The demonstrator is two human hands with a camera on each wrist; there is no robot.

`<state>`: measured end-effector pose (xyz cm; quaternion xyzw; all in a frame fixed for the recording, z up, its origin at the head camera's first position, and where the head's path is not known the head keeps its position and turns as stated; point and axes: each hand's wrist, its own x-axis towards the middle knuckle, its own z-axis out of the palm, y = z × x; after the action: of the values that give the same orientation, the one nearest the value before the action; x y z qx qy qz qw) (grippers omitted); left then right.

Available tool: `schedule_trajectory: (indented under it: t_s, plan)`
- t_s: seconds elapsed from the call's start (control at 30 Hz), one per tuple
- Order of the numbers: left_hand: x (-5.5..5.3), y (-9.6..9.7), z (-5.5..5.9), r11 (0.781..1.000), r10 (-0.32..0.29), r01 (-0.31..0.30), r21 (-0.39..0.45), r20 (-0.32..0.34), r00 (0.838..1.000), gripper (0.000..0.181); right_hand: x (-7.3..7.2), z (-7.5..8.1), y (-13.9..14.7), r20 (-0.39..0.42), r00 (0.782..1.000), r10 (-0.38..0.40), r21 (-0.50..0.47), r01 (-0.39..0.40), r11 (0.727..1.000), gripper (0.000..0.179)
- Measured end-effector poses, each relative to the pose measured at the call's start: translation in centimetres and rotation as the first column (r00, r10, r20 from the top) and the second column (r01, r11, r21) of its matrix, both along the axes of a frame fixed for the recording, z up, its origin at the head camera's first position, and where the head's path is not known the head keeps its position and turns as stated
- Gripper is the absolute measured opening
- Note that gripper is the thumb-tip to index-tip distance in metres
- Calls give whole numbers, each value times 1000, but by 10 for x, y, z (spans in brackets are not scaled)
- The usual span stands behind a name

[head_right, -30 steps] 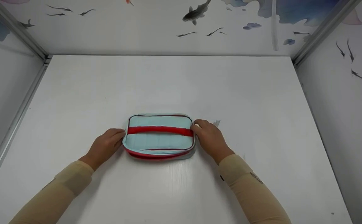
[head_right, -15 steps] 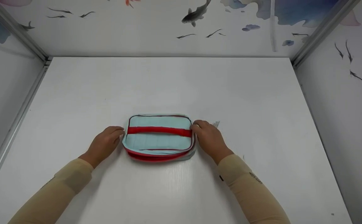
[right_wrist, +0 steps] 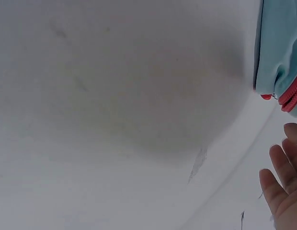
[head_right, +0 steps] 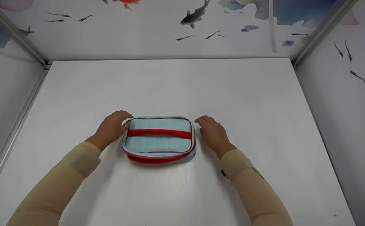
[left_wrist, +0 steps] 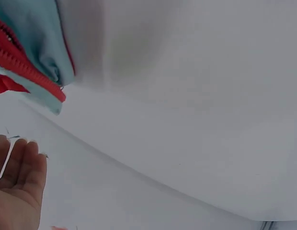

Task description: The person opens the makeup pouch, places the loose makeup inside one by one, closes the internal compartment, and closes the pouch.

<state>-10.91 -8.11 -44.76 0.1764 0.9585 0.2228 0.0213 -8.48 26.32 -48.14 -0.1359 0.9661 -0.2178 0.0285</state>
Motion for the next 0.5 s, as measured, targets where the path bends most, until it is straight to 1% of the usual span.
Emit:
schedule_trajectory:
  t_s: [0.1, 0.2, 0.33, 0.4, 0.5]
  plan:
    - [-10, 12, 7, 1000, 8, -6, -21, 110, 994, 26, -6, 4, 1, 64, 998, -19, 1, 18, 1000, 36]
    - [-18, 22, 11, 999, 3, 5, -44, 182, 983, 30, -13, 9, 1, 121, 992, -21, 1, 21, 1000, 36]
    - [-30, 34, 14, 995, -28, 48, -89, 223, 974, 31, -23, 15, 0, 197, 980, -13, -24, 19, 1000, 38]
    - [-34, 40, 15, 991, -47, 74, -108, 233, 971, 31, -28, 18, -2, 239, 971, -16, -36, 26, 999, 39]
    - [-40, 49, 17, 984, -78, 115, -139, 247, 966, 31, -35, 20, -4, 280, 960, -4, -50, 19, 999, 40]
